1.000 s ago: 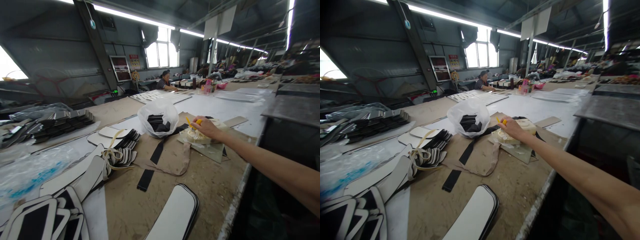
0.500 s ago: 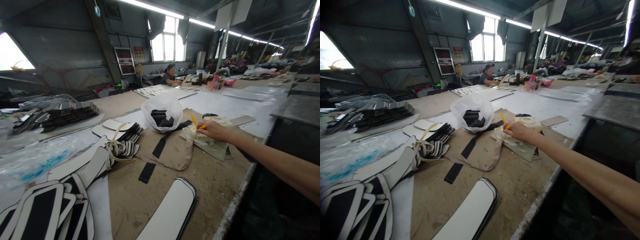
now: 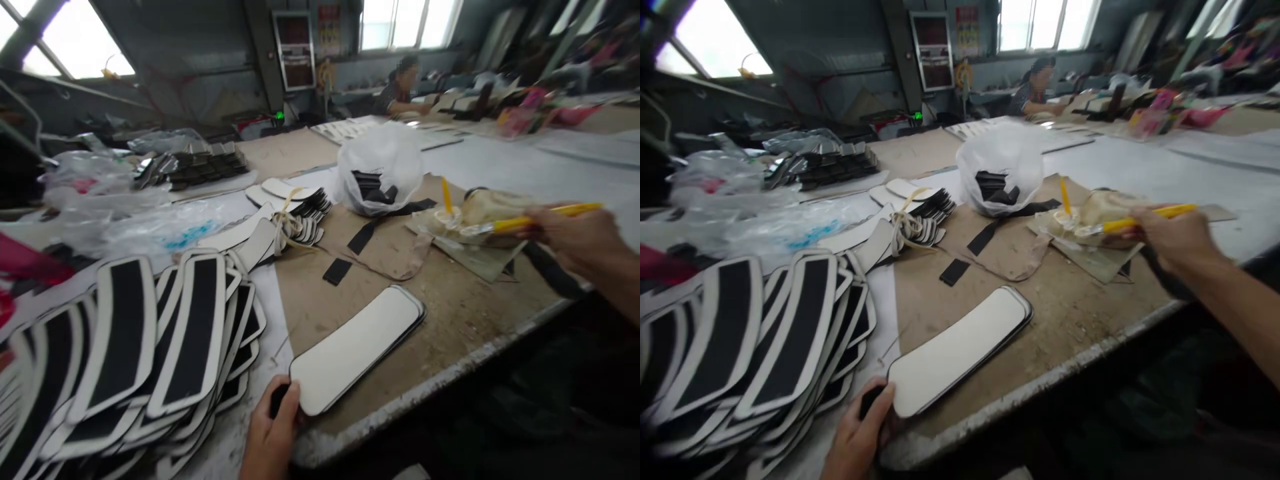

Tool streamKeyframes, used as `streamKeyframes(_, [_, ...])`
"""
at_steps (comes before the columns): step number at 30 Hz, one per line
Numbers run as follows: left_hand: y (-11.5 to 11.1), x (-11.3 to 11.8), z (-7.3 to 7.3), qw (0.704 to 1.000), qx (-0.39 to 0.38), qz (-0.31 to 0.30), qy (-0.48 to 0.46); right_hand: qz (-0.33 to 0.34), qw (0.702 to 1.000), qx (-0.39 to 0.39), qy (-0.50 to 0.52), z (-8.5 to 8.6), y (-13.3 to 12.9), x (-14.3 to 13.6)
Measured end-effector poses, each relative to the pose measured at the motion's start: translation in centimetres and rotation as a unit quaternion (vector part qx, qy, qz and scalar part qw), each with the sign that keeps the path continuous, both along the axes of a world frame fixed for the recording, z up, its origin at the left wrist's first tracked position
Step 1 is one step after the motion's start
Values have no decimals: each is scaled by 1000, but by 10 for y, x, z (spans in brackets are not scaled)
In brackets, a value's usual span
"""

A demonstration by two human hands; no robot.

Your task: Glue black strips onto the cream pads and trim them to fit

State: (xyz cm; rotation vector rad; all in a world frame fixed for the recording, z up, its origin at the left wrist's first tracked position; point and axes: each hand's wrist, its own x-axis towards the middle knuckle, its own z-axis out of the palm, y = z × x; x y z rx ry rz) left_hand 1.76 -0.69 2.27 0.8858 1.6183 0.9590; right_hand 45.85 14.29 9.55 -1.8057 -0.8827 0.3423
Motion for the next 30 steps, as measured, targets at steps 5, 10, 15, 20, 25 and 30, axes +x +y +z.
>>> streamKeyframes(5, [-4,-1,-5,996,17,-27,-85,165,967,-68,184,-2,-69,-92])
streamKeyframes(10, [-9,-10,-8,991,18,-107,-74,354,882,-93,298,-15,-107,-198])
streamKeyframes(15, [-9,-12,-10,986,24,-120,-109,414,847,-108,316,-33,-107,-238])
streamKeyframes(20, [-10,-13,-14,986,29,-117,-115,424,868,-124,228,-44,-102,-235])
streamKeyframes(25, [-11,-15,-18,988,37,-114,-96,391,912,-113,58,-37,-97,-211])
streamKeyframes(30, [-11,-14,-20,992,50,-93,-67,338,934,-105,-50,-29,-94,-188])
